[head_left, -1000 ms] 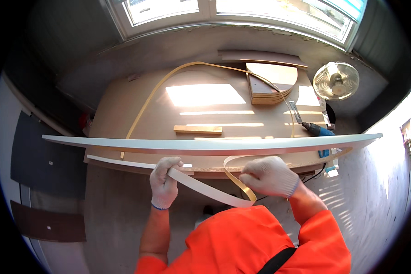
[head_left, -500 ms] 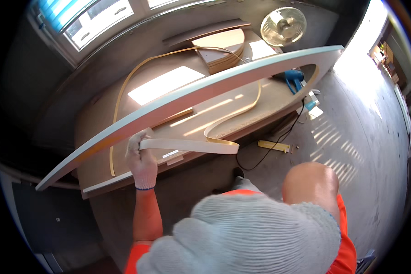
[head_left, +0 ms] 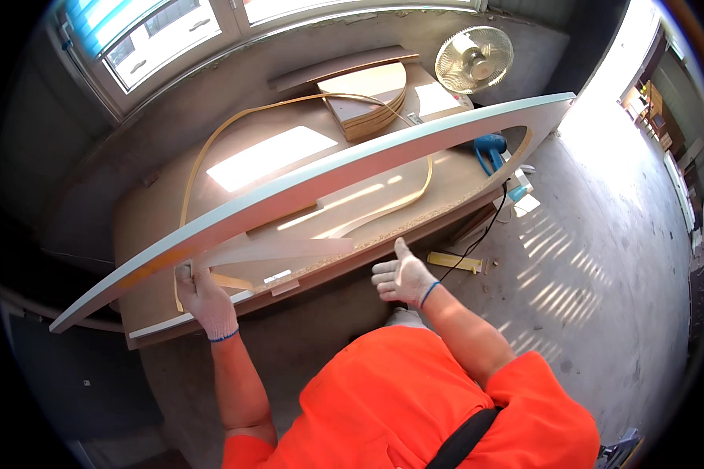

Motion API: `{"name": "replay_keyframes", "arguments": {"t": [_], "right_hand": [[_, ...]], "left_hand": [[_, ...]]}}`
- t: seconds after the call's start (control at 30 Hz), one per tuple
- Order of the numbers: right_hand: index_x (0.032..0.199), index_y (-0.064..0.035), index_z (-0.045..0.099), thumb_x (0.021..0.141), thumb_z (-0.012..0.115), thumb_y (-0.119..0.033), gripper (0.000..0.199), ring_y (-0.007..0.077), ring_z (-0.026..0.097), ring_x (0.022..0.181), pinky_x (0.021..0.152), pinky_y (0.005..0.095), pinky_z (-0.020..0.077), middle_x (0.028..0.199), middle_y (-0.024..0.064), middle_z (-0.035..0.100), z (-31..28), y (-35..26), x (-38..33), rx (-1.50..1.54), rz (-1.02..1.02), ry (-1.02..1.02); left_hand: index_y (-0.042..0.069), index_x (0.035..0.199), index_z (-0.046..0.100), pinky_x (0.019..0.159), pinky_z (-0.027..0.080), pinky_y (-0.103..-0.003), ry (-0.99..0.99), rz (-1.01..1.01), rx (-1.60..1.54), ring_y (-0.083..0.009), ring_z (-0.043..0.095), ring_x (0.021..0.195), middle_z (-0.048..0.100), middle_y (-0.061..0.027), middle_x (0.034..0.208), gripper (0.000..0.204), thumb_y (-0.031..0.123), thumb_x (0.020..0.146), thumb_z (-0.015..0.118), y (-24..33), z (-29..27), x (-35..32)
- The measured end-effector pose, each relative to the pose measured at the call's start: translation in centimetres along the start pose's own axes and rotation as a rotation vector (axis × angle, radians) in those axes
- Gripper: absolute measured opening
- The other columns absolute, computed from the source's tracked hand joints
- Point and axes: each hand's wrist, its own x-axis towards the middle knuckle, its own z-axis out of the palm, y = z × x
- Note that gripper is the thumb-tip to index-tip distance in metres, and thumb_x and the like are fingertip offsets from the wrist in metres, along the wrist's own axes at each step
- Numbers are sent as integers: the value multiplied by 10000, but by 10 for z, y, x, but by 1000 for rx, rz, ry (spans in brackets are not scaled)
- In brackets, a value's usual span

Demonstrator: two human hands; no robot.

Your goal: The person uses a heat gun to soften a strip of edge banding and presses it onto the edge of a long, curved wooden board. They use a small wooden block to smooth the banding and ensure adhesion while working along the curve. The person repeatedly applies heat and pressure to different sections of the board's edge.

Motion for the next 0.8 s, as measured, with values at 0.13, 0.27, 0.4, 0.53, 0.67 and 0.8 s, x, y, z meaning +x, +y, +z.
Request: {"name": "replay_keyframes", "arguments": {"t": [0.13,0.27,0.4,0.53,0.67,0.8], "right_hand": [[1401,13,562,919,401,-940,1080,350,668,888,854,508,576,1184,190,697,40,7,83,204,166,-486],[1264,-102,640,1045,601,-580,528,240,677,886,752,414,558,1129,80,723,72,-40,96,273,-243,-345],[964,-153,637,1023,685,-187,84,149,606,662,560,320,509,800,15,632,26,-182,91,433,-902,-146],[952,-37,643,982,685,-106,87,97,481,490,442,246,386,761,46,641,69,-323,2,97,-1354,333],[1033,40,769,958,699,-83,161,96,574,643,584,247,460,872,71,731,113,-393,-27,-89,-1554,151],[1111,78,774,939,665,-31,230,121,642,773,689,256,509,956,98,769,169,-398,-20,-36,-1520,58]], "left_hand": [[-33,1056,665,890,487,-303,38,45,251,-141,590,919,640,-42,962,163,89,1076,558,-6,-14,-8],[-50,1082,670,889,495,-331,110,108,236,-175,606,921,655,-62,978,189,92,1073,545,8,25,-15],[-34,1105,663,881,510,-380,17,93,476,-256,663,929,680,-127,985,193,96,1073,524,-6,24,-21],[-17,1110,679,815,537,-507,-182,258,900,-421,673,927,687,-221,1005,186,64,973,583,4,79,-34],[-14,1252,683,832,561,-512,-493,111,1165,-428,694,1013,708,-244,1076,328,125,955,674,-12,140,-35],[-68,1386,592,945,573,-469,-297,394,674,-427,697,1108,700,-250,1179,597,174,895,828,-6,200,-43]]}}
